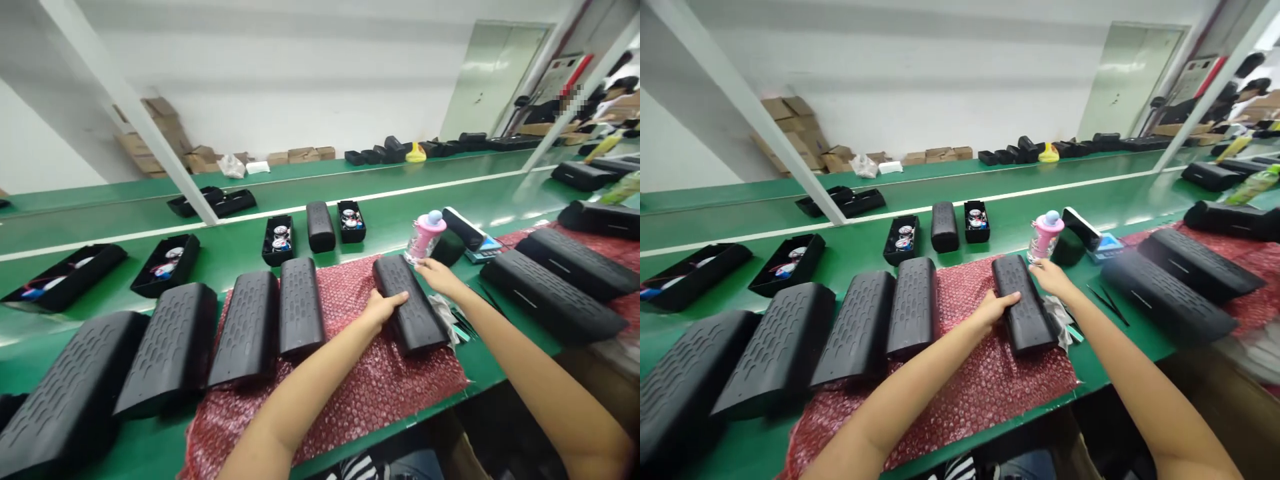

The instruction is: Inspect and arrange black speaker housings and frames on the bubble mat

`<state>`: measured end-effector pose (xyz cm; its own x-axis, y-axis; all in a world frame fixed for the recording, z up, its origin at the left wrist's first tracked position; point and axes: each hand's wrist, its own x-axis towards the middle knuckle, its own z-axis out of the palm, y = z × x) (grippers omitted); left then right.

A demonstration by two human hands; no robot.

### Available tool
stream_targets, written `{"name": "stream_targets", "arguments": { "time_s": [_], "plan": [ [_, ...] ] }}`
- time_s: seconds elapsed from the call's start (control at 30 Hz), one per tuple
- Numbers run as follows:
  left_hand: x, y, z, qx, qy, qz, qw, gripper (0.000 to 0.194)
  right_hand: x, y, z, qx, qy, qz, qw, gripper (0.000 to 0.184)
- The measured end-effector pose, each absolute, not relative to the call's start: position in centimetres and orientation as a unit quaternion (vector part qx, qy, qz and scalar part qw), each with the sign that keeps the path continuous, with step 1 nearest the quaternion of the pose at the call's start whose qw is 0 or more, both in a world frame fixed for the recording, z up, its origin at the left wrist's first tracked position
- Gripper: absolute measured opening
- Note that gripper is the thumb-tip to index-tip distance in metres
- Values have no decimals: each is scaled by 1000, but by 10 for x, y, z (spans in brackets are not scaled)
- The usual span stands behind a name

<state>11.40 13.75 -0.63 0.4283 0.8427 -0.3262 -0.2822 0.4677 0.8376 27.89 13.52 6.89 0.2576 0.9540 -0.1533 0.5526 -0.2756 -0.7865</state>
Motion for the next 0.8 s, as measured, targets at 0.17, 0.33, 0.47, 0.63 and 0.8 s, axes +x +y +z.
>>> {"name": "stream_targets", "arguments": {
  "time_s": [0.17, 0.33, 0.47, 0.63, 0.8],
  "plan": [
    [81, 132, -17, 322, 362, 385, 786, 62, 282, 97, 37, -678, -436, 487, 336, 36],
    [58, 119, -30, 281, 307, 437, 797, 65, 256, 115, 34, -592, -394, 588, 385, 51],
    [54, 117, -31, 256, 275, 421, 826, 65, 223, 118, 35, -551, -378, 614, 420, 56],
    [54, 115, -32, 234, 239, 425, 841, 71, 202, 106, 42, -538, -359, 600, 472, 73],
    [54, 111, -28, 218, 201, 437, 849, 80, 198, 103, 51, -522, -340, 600, 503, 73]
  ]
}}
